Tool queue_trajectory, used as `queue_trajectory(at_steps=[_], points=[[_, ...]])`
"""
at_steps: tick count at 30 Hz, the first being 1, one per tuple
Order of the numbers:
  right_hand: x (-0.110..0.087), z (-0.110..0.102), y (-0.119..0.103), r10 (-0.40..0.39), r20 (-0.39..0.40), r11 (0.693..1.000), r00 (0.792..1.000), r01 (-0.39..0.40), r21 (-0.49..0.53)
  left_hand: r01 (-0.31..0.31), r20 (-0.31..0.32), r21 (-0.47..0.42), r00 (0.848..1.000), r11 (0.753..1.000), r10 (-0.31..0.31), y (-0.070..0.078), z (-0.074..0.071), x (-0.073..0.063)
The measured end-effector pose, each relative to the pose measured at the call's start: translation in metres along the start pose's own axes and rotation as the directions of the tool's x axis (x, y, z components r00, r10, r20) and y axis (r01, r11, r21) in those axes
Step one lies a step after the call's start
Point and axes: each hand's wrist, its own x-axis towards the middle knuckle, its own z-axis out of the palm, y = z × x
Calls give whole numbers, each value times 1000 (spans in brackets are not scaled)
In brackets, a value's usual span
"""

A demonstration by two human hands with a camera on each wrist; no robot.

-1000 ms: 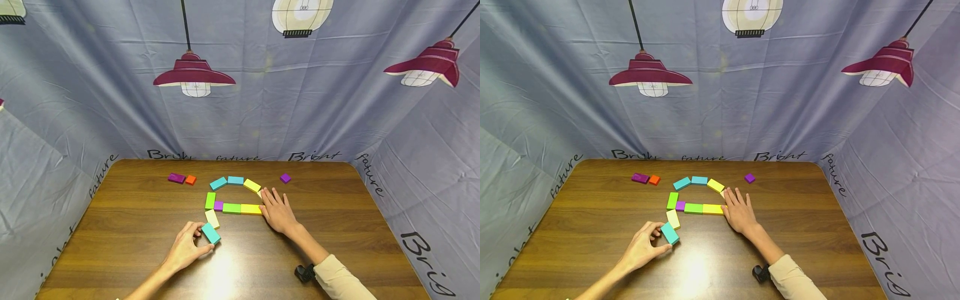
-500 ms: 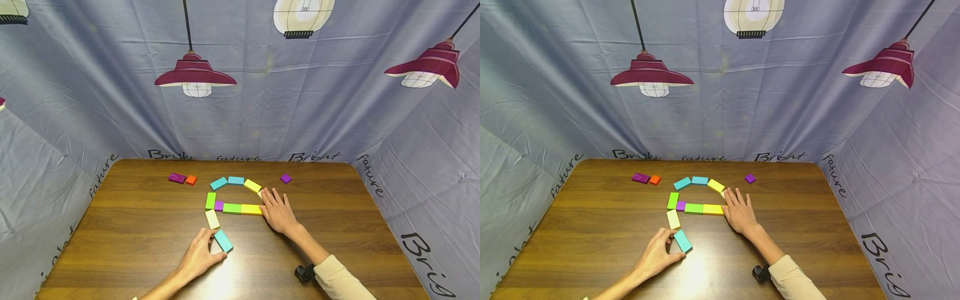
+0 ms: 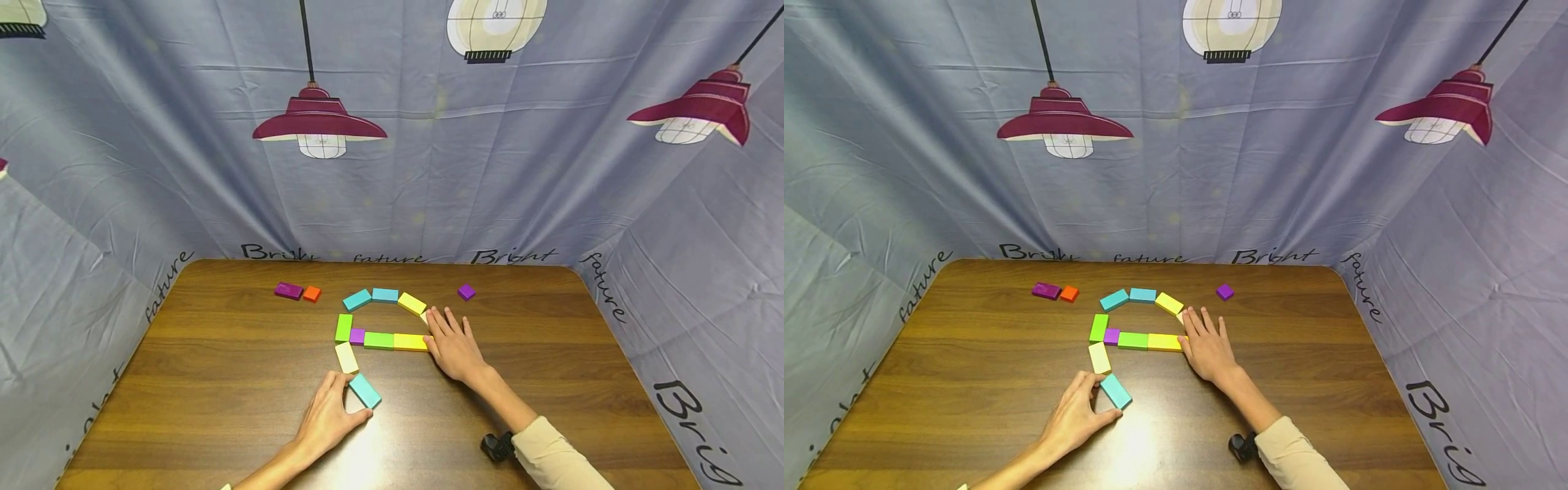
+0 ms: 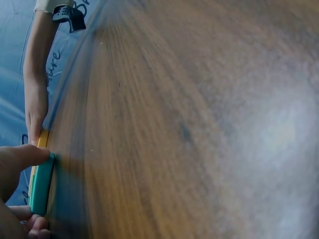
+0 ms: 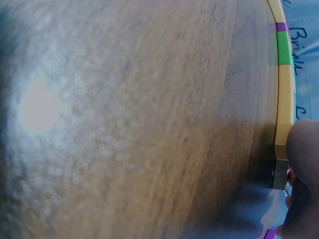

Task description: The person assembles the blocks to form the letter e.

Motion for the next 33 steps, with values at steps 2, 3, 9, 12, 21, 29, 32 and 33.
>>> queue_trajectory(at_steps=[2, 3, 9, 12, 21, 29, 32, 33], points=[[0, 0, 0, 0, 2, 1000, 1000, 0, -1, 0, -8, -1, 1000, 1000, 0, -1, 1, 0], [0, 0, 0, -1, 1, 1000, 1000, 1, 0, -2, -12, -1, 1000, 1000, 2, -1, 1, 0], [0, 0, 0, 1, 1, 1000, 1000, -1, 5, -12, -36, 9, 999, 1000, 12, -3, 3, 0], [0, 0, 0, 2, 2, 1000, 1000, -2, 8, -12, -42, 6, 999, 1000, 12, -2, 3, 0], [0, 0, 1, -2, 0, 1000, 1000, 2, 14, -7, -55, -13, 998, 1000, 6, 0, 2, 0], [0, 1, 1, 10, 14, 1000, 1000, -10, 7, -7, -47, -24, 999, 1000, 5, 0, 2, 0], [0, 0, 0, 2, 3, 1000, 1000, -2, 12, -11, -53, -25, 999, 1000, 10, -1, 3, 0], [0, 0, 0, 2, 2, 1000, 1000, -2, 13, -13, -57, -25, 998, 1000, 12, -1, 3, -1]])
